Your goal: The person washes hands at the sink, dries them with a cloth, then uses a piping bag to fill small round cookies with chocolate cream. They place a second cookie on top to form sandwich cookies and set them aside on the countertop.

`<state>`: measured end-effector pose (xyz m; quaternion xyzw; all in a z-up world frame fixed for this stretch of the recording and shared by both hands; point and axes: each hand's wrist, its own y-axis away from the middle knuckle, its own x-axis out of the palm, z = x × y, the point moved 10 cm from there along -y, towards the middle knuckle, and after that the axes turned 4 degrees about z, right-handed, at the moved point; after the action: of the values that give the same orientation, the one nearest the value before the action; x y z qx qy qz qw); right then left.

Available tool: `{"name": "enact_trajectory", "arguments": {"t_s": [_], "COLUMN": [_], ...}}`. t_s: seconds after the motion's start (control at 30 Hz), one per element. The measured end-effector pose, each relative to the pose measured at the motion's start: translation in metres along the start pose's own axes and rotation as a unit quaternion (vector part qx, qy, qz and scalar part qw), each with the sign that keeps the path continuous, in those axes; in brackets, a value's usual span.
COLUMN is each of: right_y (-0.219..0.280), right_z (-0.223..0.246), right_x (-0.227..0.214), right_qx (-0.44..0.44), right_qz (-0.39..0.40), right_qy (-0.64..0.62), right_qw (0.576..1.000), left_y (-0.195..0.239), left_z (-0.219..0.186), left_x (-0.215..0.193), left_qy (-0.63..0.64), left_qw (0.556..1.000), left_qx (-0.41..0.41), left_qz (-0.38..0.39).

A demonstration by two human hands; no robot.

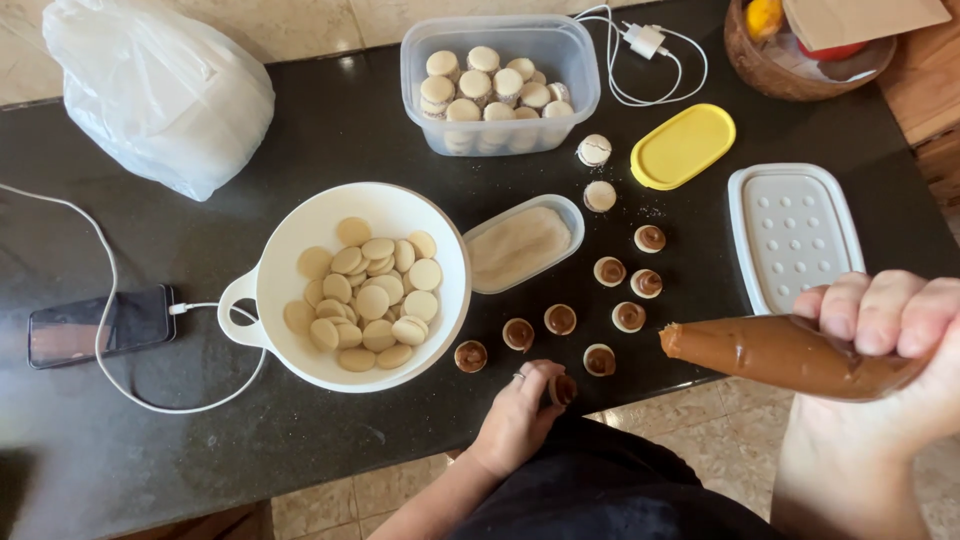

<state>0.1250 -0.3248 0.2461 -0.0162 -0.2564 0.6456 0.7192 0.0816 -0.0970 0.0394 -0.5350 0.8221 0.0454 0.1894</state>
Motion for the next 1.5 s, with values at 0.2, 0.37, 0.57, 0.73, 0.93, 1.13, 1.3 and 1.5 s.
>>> {"name": "enact_trajectory", "arguments": {"t_s": [0.2,0.37,0.57,0.73,0.93,1.13,1.3,1.5], "right_y": [0.0,-0.008,0.009,0.017,0.013,0.009,0.004,-0.005], "right_z": [-0.018,-0.064,-0.111,-0.103,-0.077,-0.061,-0.016,-0.006], "right_x": [-0.004,-0.063,-0.15,-0.123,-0.085,-0.056,0.061,0.108], "right_qx": [0.051,0.052,-0.023,-0.078,-0.086,-0.092,-0.051,-0.064], "right_qz": [-0.074,-0.039,0.174,0.16,0.126,0.203,0.077,0.125], "right_qy": [0.027,0.012,0.009,0.055,0.065,0.037,0.06,0.072], "right_qw": [0.996,0.998,0.984,0.982,0.986,0.974,0.994,0.987], "left_y": [-0.004,0.005,-0.005,-0.02,-0.027,-0.025,-0.031,-0.037], "left_z": [-0.027,-0.02,-0.094,-0.006,0.09,0.051,-0.069,-0.116], "left_x": [-0.009,-0.009,-0.121,-0.214,-0.191,-0.208,-0.171,-0.123], "left_qy": [-0.164,-0.187,0.179,-0.499,-0.582,-0.469,0.12,0.377], "left_qw": [0.976,0.974,0.971,0.859,0.778,0.87,0.99,0.924], "left_qx": [0.126,0.125,0.132,-0.009,-0.226,-0.137,-0.018,0.061], "left_qz": [-0.063,-0.01,0.09,-0.112,0.072,-0.063,-0.077,-0.016]}}
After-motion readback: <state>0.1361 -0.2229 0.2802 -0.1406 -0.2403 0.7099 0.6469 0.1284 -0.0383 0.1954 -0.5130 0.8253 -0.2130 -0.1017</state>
